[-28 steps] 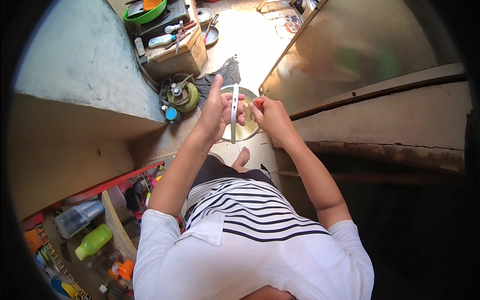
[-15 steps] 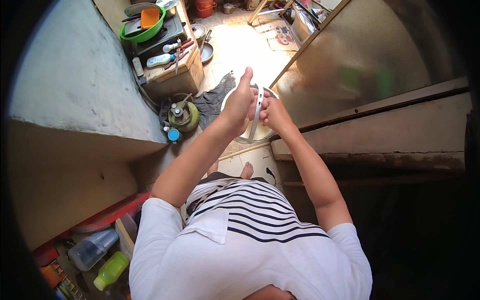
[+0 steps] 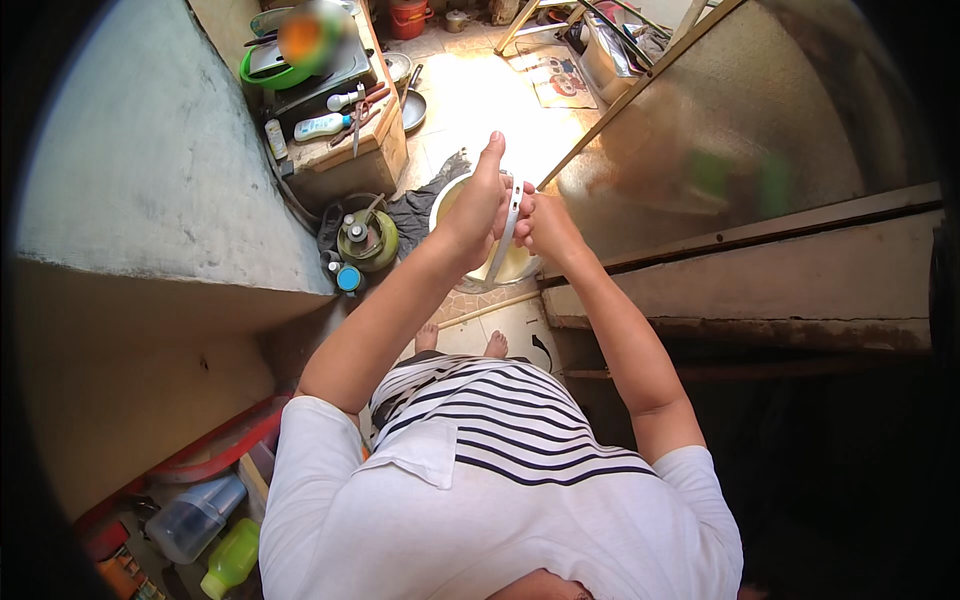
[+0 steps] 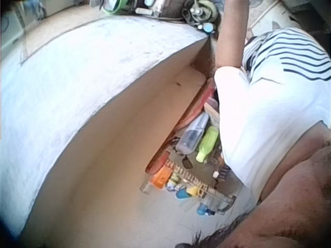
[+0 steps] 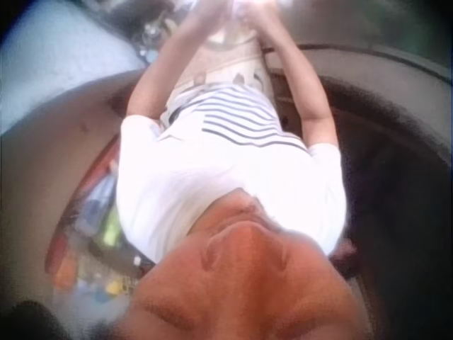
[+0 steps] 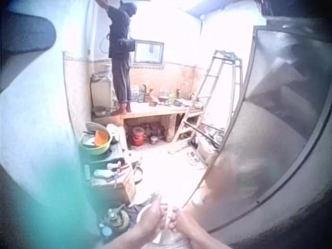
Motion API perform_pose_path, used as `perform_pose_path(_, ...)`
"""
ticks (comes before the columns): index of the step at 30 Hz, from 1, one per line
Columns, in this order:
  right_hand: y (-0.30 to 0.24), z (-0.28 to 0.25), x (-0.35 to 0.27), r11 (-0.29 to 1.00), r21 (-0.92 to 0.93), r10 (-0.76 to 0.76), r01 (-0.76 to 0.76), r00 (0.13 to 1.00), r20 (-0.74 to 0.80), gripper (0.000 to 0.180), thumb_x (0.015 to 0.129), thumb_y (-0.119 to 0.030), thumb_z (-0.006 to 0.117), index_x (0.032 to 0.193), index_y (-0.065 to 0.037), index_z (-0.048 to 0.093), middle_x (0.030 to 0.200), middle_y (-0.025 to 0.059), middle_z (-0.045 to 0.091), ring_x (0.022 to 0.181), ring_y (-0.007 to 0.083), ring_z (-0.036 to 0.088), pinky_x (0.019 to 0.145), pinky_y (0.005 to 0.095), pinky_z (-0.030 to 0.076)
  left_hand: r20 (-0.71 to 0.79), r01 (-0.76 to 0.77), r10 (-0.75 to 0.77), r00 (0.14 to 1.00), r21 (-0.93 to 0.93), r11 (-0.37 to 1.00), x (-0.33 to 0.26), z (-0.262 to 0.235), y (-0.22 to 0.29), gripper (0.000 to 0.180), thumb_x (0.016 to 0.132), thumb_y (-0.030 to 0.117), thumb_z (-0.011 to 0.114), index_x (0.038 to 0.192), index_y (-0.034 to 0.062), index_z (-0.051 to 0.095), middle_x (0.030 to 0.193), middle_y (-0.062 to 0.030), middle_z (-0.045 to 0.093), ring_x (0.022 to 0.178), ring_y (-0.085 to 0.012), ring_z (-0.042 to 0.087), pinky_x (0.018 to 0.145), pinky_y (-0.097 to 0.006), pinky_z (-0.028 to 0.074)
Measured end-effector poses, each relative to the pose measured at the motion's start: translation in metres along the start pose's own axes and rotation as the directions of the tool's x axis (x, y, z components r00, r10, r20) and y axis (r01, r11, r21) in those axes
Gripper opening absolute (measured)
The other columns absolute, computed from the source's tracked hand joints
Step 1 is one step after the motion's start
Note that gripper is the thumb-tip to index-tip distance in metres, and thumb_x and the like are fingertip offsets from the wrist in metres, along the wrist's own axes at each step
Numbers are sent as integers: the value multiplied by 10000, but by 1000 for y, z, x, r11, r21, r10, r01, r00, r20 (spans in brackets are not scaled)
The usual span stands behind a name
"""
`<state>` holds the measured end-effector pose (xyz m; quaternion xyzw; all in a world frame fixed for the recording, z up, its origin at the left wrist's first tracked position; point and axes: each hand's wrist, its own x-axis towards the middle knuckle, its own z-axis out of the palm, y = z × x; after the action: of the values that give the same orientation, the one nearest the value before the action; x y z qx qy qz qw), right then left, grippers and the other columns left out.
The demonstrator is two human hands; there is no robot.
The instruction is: The person stirs paint in a small bowl and uses a brush to apply it to a wall and a door frame.
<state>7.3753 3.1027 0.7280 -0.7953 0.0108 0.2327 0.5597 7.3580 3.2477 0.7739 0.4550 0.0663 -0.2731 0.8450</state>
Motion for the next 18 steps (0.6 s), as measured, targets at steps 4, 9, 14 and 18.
perform_pose_path(4,13,-10,5,897,-417,-179,144,983,-45,173,925,-103,562,970,51,628,781,120,670,653,129,660,493,252,483,-6,-5,5,1000,8,1000,-1,-2,5,766,942,711,224,962,0,509,662,-25,476,521,-159,462,597,-330,436)
perform_pose_path(9,28,-38,-12,998,31,-46,53,977,-209,289,958,-232,586,957,53,635,817,117,690,661,161,683,456,264,504,-24,3,-3,1000,23,1000,3,-5,5,766,943,710,229,995,-3,505,661,-23,476,511,-156,459,594,-324,432)
perform_pose_path(14,61,-65,-35,884,464,58,50,975,-214,260,978,-252,567,991,-1,632,873,110,702,689,146,685,499,231,519,-22,21,-19,1000,54,998,6,2,5,769,936,721,235,1026,0,488,662,-19,472,507,-149,449,591,-315,422)
perform_pose_path(18,87,-69,-51,759,647,86,65,976,-199,259,990,-264,558,1056,-18,607,887,106,699,716,142,682,538,217,526,11,37,-39,999,84,996,12,7,0,773,930,728,240,1033,0,479,660,-14,466,509,-139,446,578,-297,411)
